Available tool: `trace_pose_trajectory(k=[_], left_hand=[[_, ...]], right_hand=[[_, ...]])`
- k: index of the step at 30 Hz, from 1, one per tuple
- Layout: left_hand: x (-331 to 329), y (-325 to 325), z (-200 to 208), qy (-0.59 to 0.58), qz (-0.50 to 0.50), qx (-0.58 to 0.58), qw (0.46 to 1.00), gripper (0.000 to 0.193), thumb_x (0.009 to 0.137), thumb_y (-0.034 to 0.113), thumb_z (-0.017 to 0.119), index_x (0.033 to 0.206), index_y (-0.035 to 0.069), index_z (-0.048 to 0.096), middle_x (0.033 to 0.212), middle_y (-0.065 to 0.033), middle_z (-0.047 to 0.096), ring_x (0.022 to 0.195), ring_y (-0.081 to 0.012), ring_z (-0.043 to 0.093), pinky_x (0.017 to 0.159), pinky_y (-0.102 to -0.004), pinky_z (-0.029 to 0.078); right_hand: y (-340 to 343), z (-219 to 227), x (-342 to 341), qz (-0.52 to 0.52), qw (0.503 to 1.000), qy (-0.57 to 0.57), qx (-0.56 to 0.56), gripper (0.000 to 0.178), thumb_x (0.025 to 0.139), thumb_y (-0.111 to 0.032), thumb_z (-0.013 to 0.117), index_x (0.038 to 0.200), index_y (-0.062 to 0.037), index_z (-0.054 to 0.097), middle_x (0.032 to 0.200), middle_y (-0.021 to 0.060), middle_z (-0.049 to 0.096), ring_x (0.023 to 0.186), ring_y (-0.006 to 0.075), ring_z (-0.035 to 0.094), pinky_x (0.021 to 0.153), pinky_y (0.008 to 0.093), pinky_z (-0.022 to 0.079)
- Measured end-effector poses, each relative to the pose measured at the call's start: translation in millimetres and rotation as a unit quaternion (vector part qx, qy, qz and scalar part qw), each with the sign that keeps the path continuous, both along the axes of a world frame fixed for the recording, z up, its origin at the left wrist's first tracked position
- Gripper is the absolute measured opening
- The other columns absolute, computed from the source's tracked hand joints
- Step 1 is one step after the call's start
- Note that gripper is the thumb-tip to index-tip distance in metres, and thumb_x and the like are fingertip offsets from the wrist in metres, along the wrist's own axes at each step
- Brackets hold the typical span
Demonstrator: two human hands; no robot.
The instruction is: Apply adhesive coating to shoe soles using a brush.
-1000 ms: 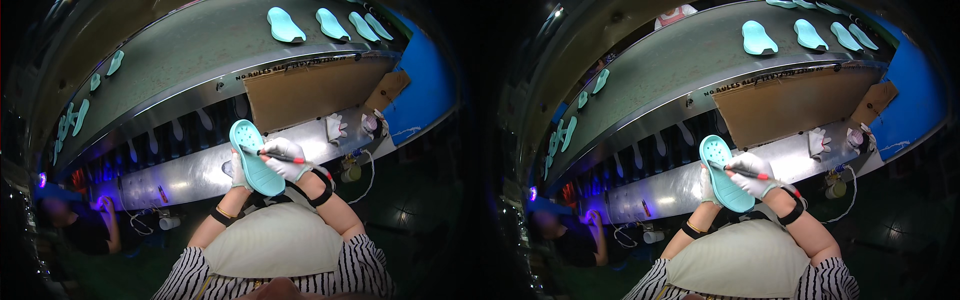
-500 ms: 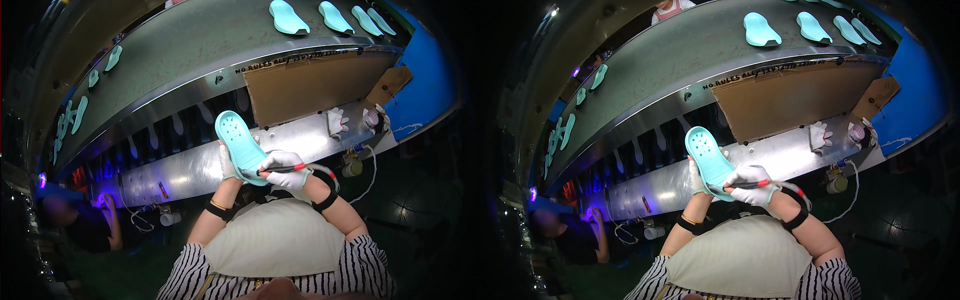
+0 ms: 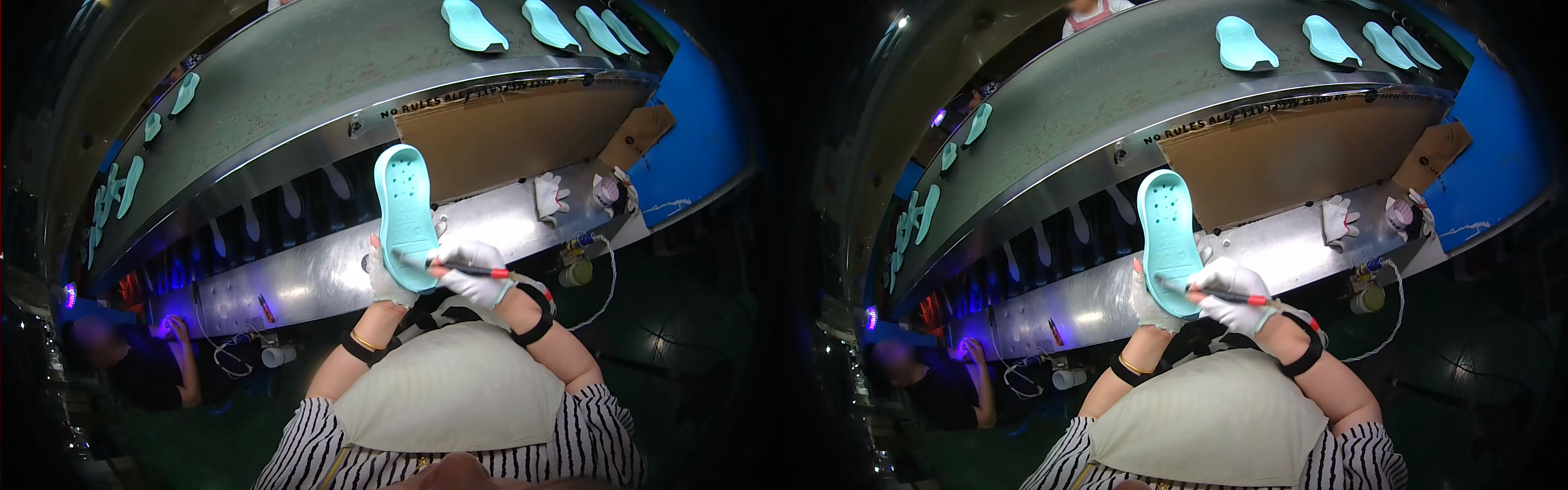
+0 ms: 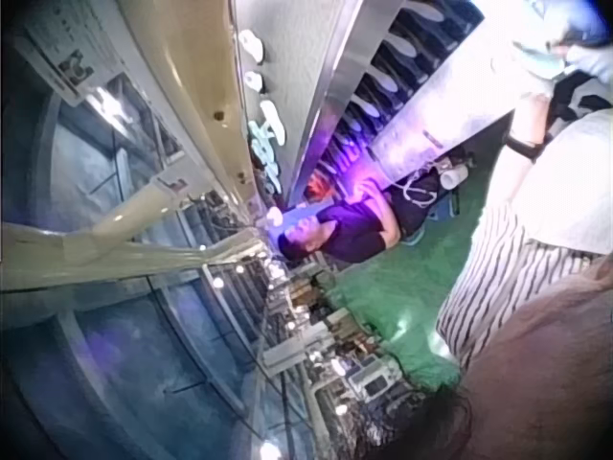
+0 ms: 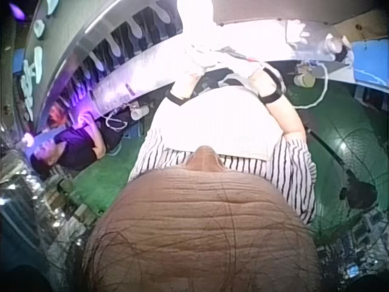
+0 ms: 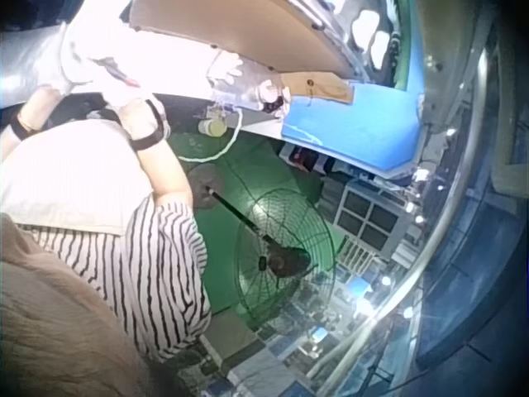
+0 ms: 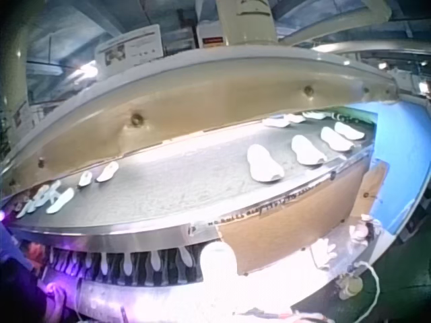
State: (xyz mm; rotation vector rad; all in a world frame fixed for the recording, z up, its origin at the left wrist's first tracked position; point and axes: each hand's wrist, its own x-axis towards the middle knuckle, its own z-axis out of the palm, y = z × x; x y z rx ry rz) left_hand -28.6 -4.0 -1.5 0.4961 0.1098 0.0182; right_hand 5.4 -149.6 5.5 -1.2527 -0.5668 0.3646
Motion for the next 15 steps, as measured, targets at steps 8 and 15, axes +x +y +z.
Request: trace_pose_trajectory(k=[8, 15], left_hand=[[13, 1, 3, -0.014, -0.002, -0.083, 0.996, 0.083, 0.081, 0.066, 0.042, 0.139, 0.009, 0.030, 0.138, -0.0184, 0.037, 0.125, -0.0360, 0.038, 0.100, -0.0510, 0.036], [18, 13, 3, -0.065, -0.093, -0.108, 0.988, 0.083, 0.082, 0.064, 0.041, 0.138, 0.004, 0.030, 0.136, -0.0187, 0.039, 0.123, -0.0362, 0.042, 0.101, -0.0483, 0.037]], right_hand=[[-4, 4, -1, -0.075, 0.988, -0.108, -0.079, 0.014, 0.072, -0.003, 0.074, 0.080, -0.0048, 0.063, 0.076, 0.0039, 0.065, 0.070, 0.0094, 0.061, 0.066, 0.0239, 0.049], [-10, 17, 3, -0.006, 0.996, -0.018, -0.083, 0.011, 0.074, -0.001, 0.072, 0.082, -0.0032, 0.064, 0.081, 0.0053, 0.065, 0.074, 0.0096, 0.061, 0.071, 0.0236, 0.049]])
